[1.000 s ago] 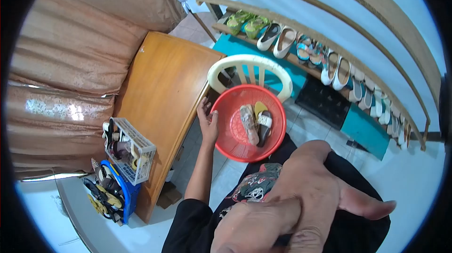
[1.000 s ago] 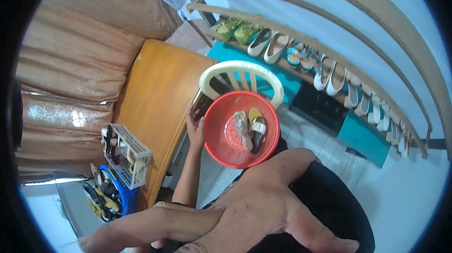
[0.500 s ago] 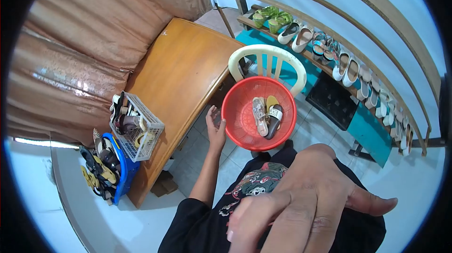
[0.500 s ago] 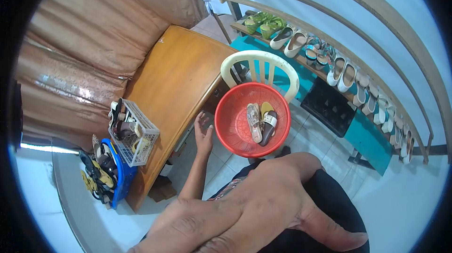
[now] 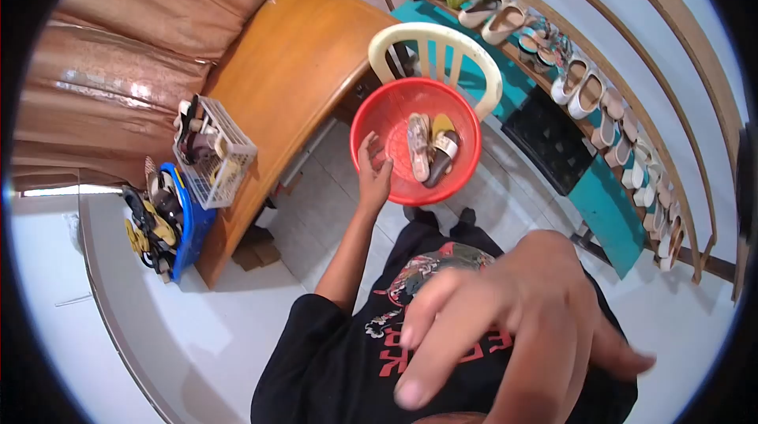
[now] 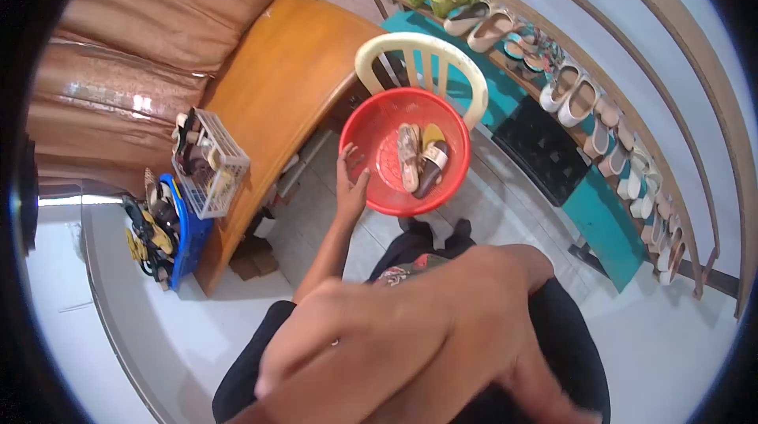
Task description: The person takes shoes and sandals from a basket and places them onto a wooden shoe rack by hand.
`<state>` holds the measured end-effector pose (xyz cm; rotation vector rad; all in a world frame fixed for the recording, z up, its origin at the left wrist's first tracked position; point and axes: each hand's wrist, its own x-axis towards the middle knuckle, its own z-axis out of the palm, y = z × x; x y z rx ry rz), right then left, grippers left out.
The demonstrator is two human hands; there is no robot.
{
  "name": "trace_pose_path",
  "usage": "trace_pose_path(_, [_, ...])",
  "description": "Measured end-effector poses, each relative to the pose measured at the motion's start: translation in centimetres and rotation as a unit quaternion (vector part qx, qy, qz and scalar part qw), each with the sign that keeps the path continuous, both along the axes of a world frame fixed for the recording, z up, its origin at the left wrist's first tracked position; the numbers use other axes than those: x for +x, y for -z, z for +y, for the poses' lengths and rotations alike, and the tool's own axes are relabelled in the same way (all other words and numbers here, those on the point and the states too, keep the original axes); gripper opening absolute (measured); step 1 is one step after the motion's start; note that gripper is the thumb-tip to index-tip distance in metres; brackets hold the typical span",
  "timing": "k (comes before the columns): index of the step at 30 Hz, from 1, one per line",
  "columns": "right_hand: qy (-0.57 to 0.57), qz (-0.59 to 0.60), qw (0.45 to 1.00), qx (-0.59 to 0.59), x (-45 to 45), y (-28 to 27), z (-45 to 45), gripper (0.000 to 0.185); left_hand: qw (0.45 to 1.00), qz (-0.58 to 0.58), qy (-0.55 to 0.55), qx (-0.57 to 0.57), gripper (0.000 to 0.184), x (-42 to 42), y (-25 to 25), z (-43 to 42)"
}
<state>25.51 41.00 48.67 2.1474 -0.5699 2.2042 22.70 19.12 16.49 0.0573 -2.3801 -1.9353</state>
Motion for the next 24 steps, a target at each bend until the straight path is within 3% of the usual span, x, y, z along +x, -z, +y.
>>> trace_pose_path(1, [0.026, -0.142, 0.988, -0.057, 1.4, 1.5, 0.7, 0.094, 1.0, 0.001, 0.021, -0.005, 0.065, 0.5, 0.5, 0.9])
trace_pose_path(2, [-0.049, -0.137, 0.988, -0.052, 0.9, 2.8, 1.8, 0.084, 1.0, -0.021, 0.006, 0.007, 0.066, 1.2, 0.9, 1.4])
trace_pose_path(5, [-0.053, -0.246, 0.963, 0.098, 0.7, 9.0, 4.8, 0.073, 0.999, -0.028, -0.018, 0.032, 0.065, 3.5, 3.3, 2.0])
trace_pose_path(6, [0.052, -0.357, 0.903, 0.233, 0.9, 9.9, 6.4, 0.053, 0.999, -0.034, -0.024, 0.001, 0.066, 4.2, 5.1, 1.6])
trace_pose_path(7, [0.091, -0.35, 0.864, 0.35, -0.7, 14.0, 6.9, 0.033, 0.999, -0.038, -0.023, 0.005, 0.066, 5.0, 5.9, 1.7])
trace_pose_path(8, [0.154, -0.389, 0.81, 0.41, -1.6, 17.7, 6.3, 0.025, 0.998, -0.064, -0.028, -0.001, 0.067, 6.0, 6.3, 1.7])
trace_pose_path(9, [0.196, -0.449, 0.721, 0.49, -2.1, 24.5, 5.2, 0.027, 0.995, -0.09, -0.035, -0.008, 0.067, 7.0, 6.8, 1.5])
trace_pose_path(11, [0.328, -0.342, 0.555, 0.684, -2.1, 34.5, 5.0, 0.03, 0.993, -0.111, -0.038, -0.002, 0.064, 8.5, 9.4, 1.0])
trace_pose_path(13, [0.317, -0.356, 0.513, 0.714, -0.3, 43.4, 5.2, 0.034, 0.977, -0.211, -0.038, -0.013, 0.065, 9.2, 10.3, 0.9])
trace_pose_path(15, [0.354, -0.376, 0.512, 0.687, 1.9, 47.4, 4.3, 0.034, 0.975, -0.219, -0.035, -0.005, 0.065, 9.3, 11.1, 0.8])
trace_pose_path(17, [0.391, -0.394, 0.505, 0.661, 2.8, 48.3, 3.9, 0.034, 0.972, -0.23, -0.022, -0.032, 0.066, 8.8, 10.9, 0.9])
trace_pose_path(19, [0.284, -0.381, 0.517, 0.712, 2.5, 48.4, 3.3, 0.025, 0.966, -0.258, -0.014, -0.011, 0.066, 7.9, 11.1, 0.8])
trace_pose_path(23, [0.301, -0.369, 0.48, 0.736, 0.4, 49.5, 1.9, 0.028, 0.948, -0.317, 0.037, -0.002, 0.066, 4.8, 12.2, -0.6])
trace_pose_path(24, [0.332, -0.384, 0.495, 0.705, -0.4, 49.5, 1.6, 0.029, 0.947, -0.317, 0.039, 0.004, 0.066, 4.0, 13.1, -1.1])
